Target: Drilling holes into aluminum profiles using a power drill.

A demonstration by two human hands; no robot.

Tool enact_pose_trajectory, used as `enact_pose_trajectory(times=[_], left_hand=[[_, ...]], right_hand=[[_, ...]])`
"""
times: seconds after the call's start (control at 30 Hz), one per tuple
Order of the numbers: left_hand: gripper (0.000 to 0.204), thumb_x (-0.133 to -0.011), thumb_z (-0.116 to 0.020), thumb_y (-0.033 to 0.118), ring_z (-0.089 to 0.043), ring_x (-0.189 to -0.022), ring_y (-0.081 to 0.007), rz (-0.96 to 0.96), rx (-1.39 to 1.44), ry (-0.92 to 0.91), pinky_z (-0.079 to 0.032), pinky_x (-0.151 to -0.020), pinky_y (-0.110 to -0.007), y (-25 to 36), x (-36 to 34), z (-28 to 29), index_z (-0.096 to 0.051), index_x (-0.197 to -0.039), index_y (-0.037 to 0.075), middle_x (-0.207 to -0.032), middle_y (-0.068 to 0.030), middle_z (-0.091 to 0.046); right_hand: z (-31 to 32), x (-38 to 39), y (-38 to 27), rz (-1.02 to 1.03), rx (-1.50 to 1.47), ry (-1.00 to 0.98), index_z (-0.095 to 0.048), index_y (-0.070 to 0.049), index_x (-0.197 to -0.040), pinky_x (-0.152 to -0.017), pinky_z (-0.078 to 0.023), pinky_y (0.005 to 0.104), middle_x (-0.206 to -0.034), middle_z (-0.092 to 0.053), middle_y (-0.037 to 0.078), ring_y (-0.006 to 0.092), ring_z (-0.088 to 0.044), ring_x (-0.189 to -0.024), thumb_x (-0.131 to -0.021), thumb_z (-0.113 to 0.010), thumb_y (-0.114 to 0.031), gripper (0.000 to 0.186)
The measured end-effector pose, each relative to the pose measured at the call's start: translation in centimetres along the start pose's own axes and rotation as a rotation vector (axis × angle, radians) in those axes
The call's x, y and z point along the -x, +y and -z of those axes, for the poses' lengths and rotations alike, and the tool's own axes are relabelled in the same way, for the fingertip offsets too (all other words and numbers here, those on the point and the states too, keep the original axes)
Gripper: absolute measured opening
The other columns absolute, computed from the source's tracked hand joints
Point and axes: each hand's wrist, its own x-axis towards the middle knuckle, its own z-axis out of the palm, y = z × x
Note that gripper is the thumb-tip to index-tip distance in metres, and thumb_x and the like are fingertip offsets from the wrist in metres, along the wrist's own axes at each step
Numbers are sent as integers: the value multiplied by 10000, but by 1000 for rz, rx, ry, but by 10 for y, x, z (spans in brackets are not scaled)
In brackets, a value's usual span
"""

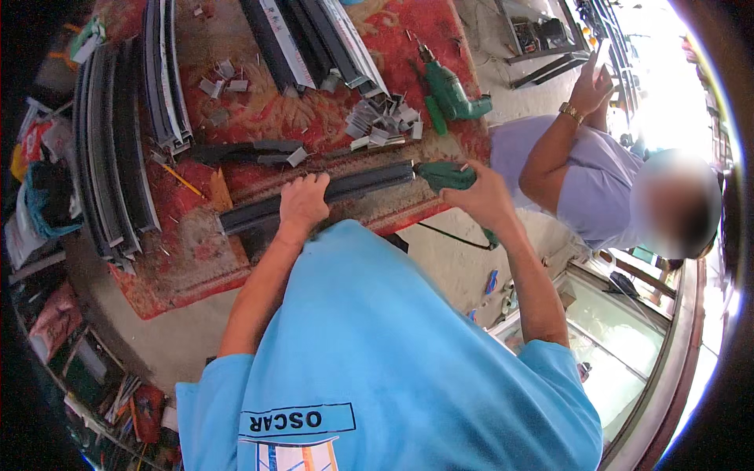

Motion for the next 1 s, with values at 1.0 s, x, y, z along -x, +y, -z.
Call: enact_pose_trajectory(times=[1.0], left_hand=[[223, -922, -568, 233, -617, -1149, -247, 109, 220, 58, -441, -1027, -449, -9, 2, -18, -675, -1103, 159, -1144, -32, -692]], right_hand=[[-165, 88, -229, 880, 336, -119, -608, 20, -1316, -977, -547, 428, -1294, -671, 238, 374, -678, -1156, -712, -852, -310, 730]])
